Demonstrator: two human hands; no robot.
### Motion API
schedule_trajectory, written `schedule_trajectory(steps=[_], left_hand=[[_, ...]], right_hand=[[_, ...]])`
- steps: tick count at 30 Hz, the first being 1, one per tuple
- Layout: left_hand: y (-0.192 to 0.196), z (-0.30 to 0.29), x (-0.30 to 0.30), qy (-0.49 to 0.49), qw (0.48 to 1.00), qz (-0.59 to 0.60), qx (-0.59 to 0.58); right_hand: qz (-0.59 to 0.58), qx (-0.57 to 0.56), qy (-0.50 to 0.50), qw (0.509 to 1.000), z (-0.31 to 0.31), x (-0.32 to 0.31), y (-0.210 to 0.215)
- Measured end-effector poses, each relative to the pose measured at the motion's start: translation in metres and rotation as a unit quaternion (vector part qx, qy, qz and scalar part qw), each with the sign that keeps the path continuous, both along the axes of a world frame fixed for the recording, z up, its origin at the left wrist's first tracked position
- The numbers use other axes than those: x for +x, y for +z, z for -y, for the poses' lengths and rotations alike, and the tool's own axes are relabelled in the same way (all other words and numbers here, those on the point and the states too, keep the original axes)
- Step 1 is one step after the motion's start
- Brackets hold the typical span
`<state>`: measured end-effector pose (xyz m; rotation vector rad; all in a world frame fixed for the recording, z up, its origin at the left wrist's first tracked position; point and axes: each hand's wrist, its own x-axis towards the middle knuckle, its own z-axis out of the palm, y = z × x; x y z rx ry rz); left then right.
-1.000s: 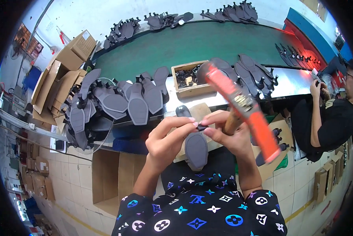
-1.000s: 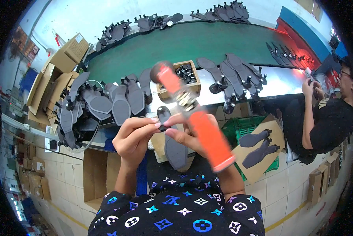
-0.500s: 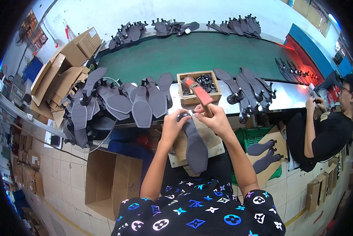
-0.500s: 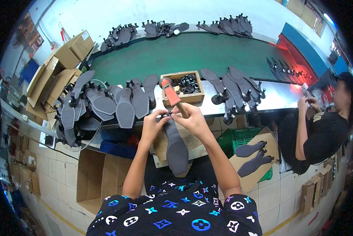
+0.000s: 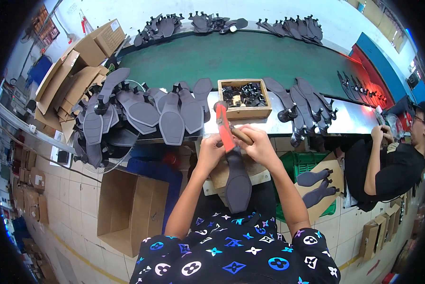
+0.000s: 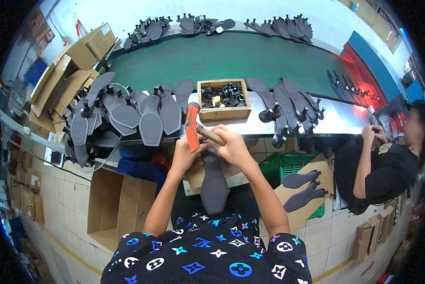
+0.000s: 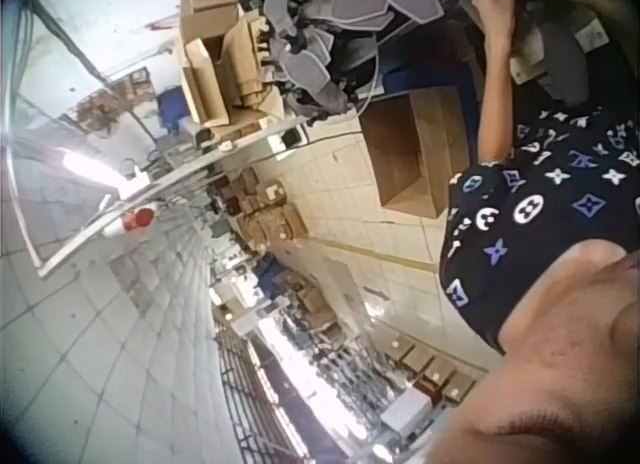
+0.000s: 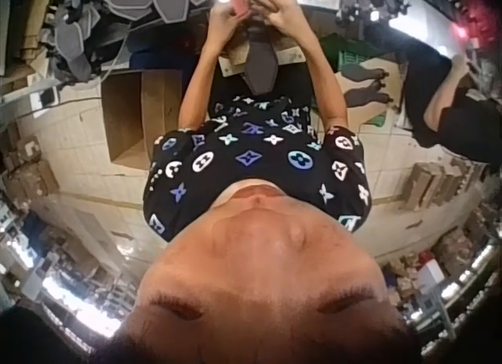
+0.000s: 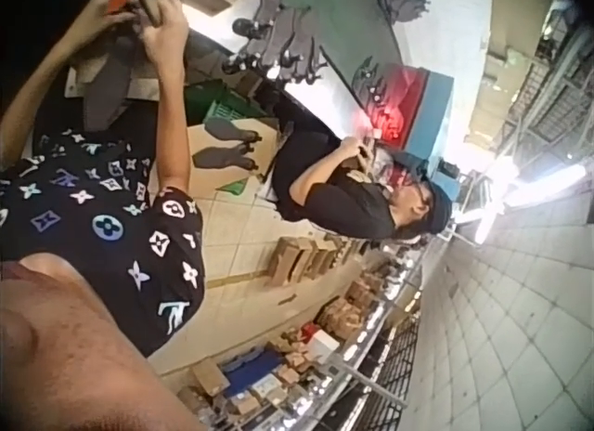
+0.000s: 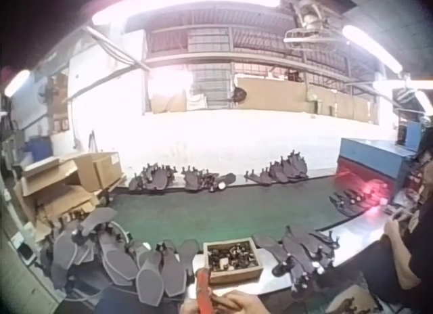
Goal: Assembling shoe soles and heel tips using a hammer.
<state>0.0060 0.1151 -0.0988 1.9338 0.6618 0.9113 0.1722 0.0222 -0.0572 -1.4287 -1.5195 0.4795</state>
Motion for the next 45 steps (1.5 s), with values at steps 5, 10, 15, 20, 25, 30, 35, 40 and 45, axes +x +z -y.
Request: schedule_trajectory(steps=[5,10,15,20,25,30,35,40,45], left_hand=[[0.002,-0.004,-0.003,-0.041,0.999,0.026,0.006],[0.003,-0.007,-0.006,-0.017,0.998,-0.051,-0.043],[-0.002,-0.007,-0.006,-0.037,0.998,-0.001,-0.056],[-0.001,-0.007,-0.001,-0.043,0.994,0.01,-0.098],[0.01,-0.004,-0.012,-0.017,0.997,-0.019,-0.075],[0.0,0.002,-0.012,-0.009,0.966,-0.205,0.155],[-0.019,-0.001,-0.016,0.041,0.945,-0.271,0.177],[0.001,0.004,-0.016,0.021,0.956,-0.248,0.155],[-0.004,-0.002,-0.013,0.032,0.962,-0.235,0.132]], right_hand=[[0.116,0.03,-0.001,0.993,0.007,-0.002,0.008],[0.06,-0.002,-0.01,0.998,0.016,-0.005,0.011],[-0.091,-0.083,-0.084,0.989,0.068,-0.025,0.053],[-0.004,-0.061,-0.112,0.992,0.097,-0.035,0.049],[0.064,0.057,-0.138,0.987,0.102,-0.045,0.086],[0.073,0.071,-0.154,0.983,0.122,-0.051,0.071],[0.07,-0.042,-0.127,0.988,0.097,-0.036,0.057],[0.085,-0.05,-0.136,0.986,0.142,-0.043,0.071],[0.079,-0.052,-0.129,0.987,0.102,-0.05,0.055]])
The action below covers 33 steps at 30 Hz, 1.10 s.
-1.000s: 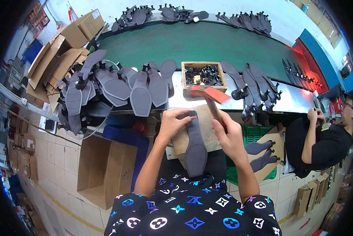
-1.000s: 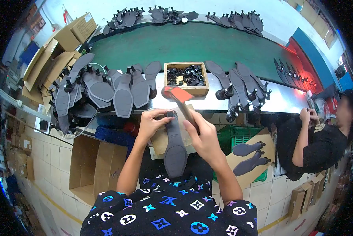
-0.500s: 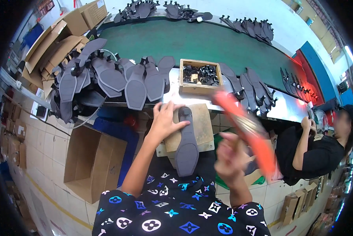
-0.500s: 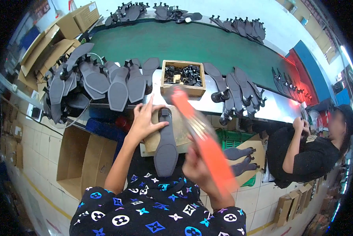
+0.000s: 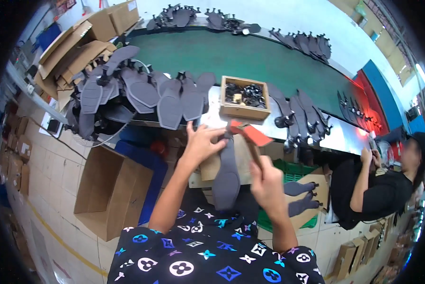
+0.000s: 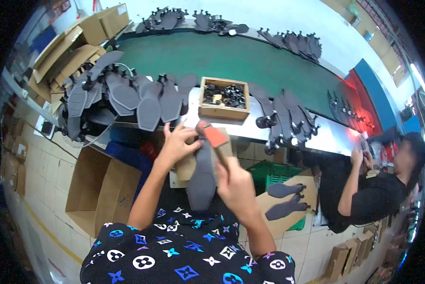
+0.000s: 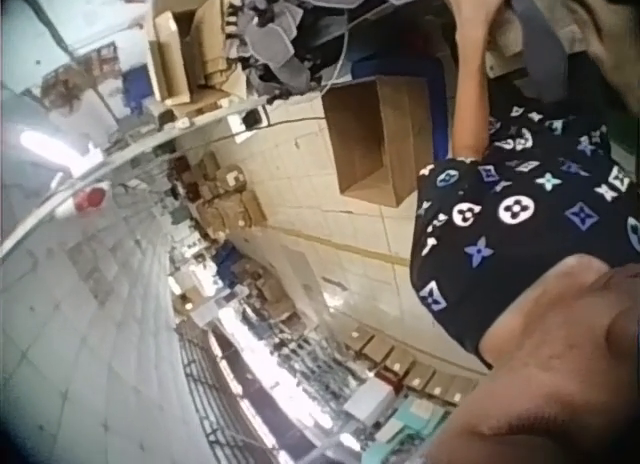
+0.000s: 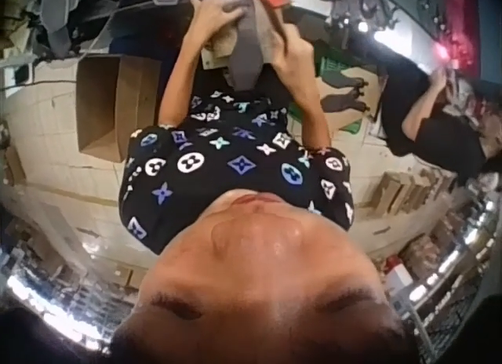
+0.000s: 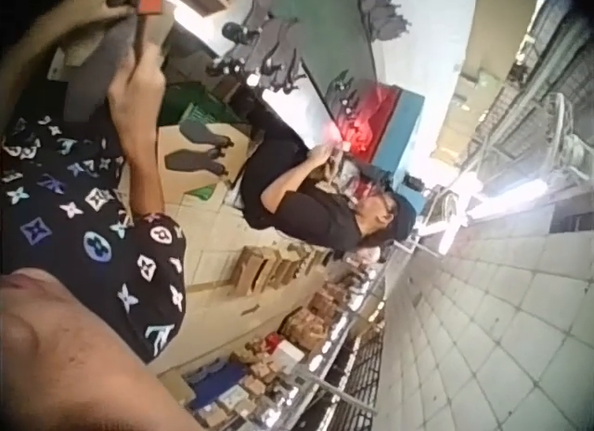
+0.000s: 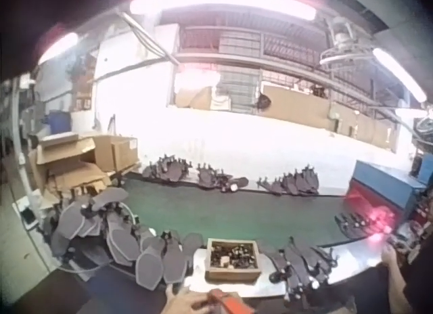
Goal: Assembling shoe soles and heel tips using a hammer.
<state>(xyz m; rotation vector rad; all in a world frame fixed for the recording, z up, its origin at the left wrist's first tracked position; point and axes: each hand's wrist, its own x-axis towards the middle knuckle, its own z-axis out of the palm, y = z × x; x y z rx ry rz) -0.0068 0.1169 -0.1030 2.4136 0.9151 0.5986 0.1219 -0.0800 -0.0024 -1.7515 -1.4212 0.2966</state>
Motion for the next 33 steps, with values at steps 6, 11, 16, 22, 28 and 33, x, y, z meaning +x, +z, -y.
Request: schedule_trajectory(steps=[6,11,16,22,28,33], left_hand=[[0.03,0.047,-0.021,-0.155,0.965,0.213,-0.008],[0.089,0.101,-0.04,-0.235,0.864,0.206,-0.395],[0.11,0.11,-0.049,-0.274,0.831,0.136,-0.464],[0.118,0.117,-0.042,-0.254,0.685,0.154,-0.665],[0.114,0.122,-0.042,-0.294,0.657,0.158,-0.676],[0.121,0.124,-0.045,-0.287,0.801,0.127,-0.51]], right_hand=[[0.049,0.099,-0.02,0.994,-0.008,0.026,-0.011],[0.237,-0.094,0.077,0.964,-0.025,0.055,-0.04],[0.13,0.026,0.146,0.98,-0.023,0.038,-0.035],[-0.589,-0.005,0.264,0.764,0.017,-0.003,-0.017],[-0.552,0.018,0.237,0.8,0.02,-0.006,-0.009],[-0.282,0.103,0.209,0.931,0.022,-0.005,0.001]])
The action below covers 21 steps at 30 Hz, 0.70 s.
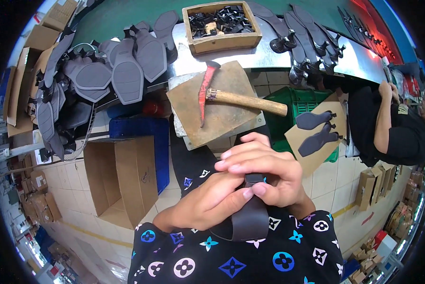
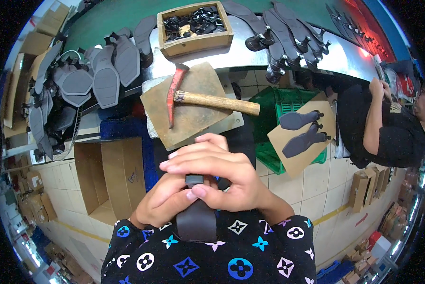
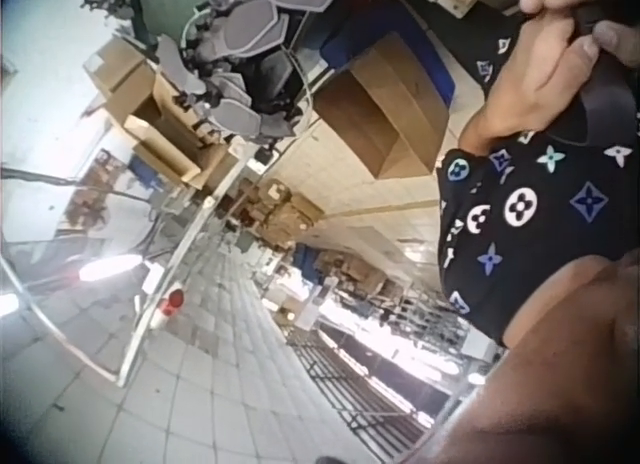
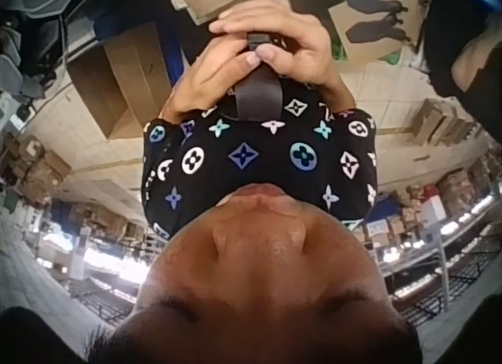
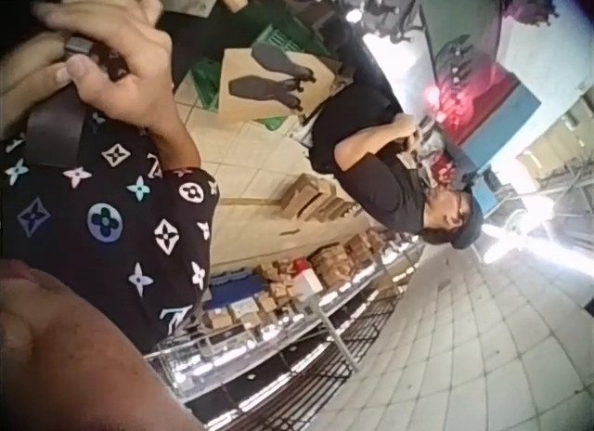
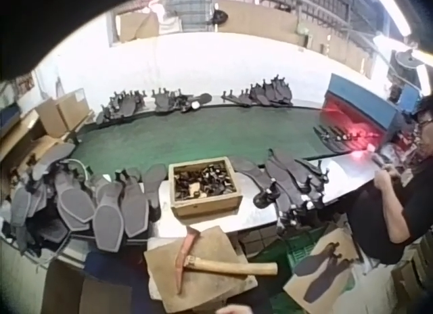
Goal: Assembling shoe soles and heel tips using a hammer.
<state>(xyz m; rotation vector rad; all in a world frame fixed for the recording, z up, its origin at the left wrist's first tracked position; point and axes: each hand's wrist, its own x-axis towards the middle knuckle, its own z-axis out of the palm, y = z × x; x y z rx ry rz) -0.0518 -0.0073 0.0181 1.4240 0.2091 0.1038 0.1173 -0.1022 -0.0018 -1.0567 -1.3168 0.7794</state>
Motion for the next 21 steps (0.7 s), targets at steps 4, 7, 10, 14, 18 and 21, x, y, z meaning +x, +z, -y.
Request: schedule_trajectory(steps=[4,7,10,14,18,21], left_hand=[[-0.002,-0.002,0.006,-0.007,0.998,-0.044,0.043],[-0.005,0.0,0.014,-0.022,0.995,-0.076,0.066],[-0.02,0.005,0.022,-0.02,0.994,-0.104,-0.006],[-0.035,0.007,0.034,-0.03,0.993,-0.113,0.014],[-0.054,0.006,0.052,0.077,0.978,-0.085,-0.174],[-0.054,-0.002,0.058,-0.024,0.994,-0.066,-0.086]], right_hand=[[0.049,-0.019,-0.063,0.997,0.006,0.0,-0.003],[0.029,-0.027,-0.074,0.996,0.011,0.001,-0.014],[-0.016,-0.042,-0.088,0.995,0.016,0.002,-0.027],[-0.054,-0.064,-0.128,0.988,0.025,0.006,-0.037],[0.138,-0.049,-0.352,0.924,0.035,0.048,-0.041],[0.218,-0.045,-0.428,0.876,0.034,0.083,-0.053]])
